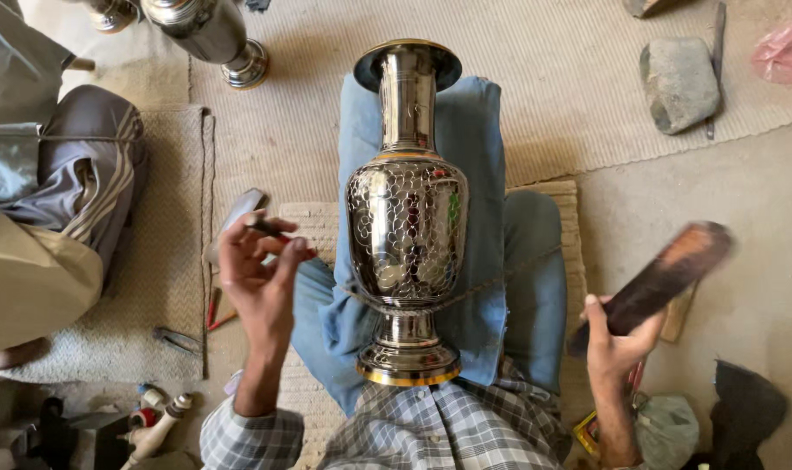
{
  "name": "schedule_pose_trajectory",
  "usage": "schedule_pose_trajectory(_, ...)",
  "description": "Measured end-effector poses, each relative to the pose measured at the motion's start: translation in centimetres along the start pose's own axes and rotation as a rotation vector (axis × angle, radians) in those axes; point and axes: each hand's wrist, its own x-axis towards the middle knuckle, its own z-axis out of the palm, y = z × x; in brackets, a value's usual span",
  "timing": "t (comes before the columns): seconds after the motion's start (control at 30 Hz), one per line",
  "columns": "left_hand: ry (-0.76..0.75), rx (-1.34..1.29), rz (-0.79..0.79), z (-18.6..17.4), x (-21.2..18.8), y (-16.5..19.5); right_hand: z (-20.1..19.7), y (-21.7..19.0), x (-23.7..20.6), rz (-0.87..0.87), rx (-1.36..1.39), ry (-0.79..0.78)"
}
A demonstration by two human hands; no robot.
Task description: The person uses a small metal punch and a wooden mallet to create a pattern of indentations on the surface of a silver-colored metal vase. The vase is held between the person's legs while they repeatedly strike the punch to form a decorative design.
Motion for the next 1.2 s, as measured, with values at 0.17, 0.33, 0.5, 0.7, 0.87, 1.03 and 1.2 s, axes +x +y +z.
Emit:
schedule_pose_trajectory(0.17,-0.202,0.033,0.095,6.5,0.8,2.6,3.6,-1.5,0.6,-0.062,0.058,-0.072)
schedule_pose_trajectory(0.33,-0.37,0.145,0.112,11.7,2.9,3.1,4.4,0.8,1.3,-0.041,-0.193,-0.258)
schedule_pose_trajectory(0.5,-0.465,0.246,0.065,15.0,4.6,3.2,2.9,-1.0,4.8,0.17,-0.17,-0.409)
schedule_pose_trajectory(0.7,-0.538,0.515,0.255,16.0,5.4,3.7,2.5,-6.0,11.2,-0.087,-0.232,-0.507)
schedule_pose_trajectory(0.87,-0.619,0.529,0.248,16.3,6.4,4.0,3.2,-9.6,15.4,-0.216,-0.093,-0.562)
schedule_pose_trajectory(1.03,-0.668,0.517,0.266,16.3,6.7,4.2,3.1,-12.2,17.0,-0.13,-0.065,-0.588)
schedule_pose_trajectory(1.2,-0.654,0.598,0.271,16.2,6.4,3.9,4.6,-15.3,20.2,-0.46,-0.744,-0.869)
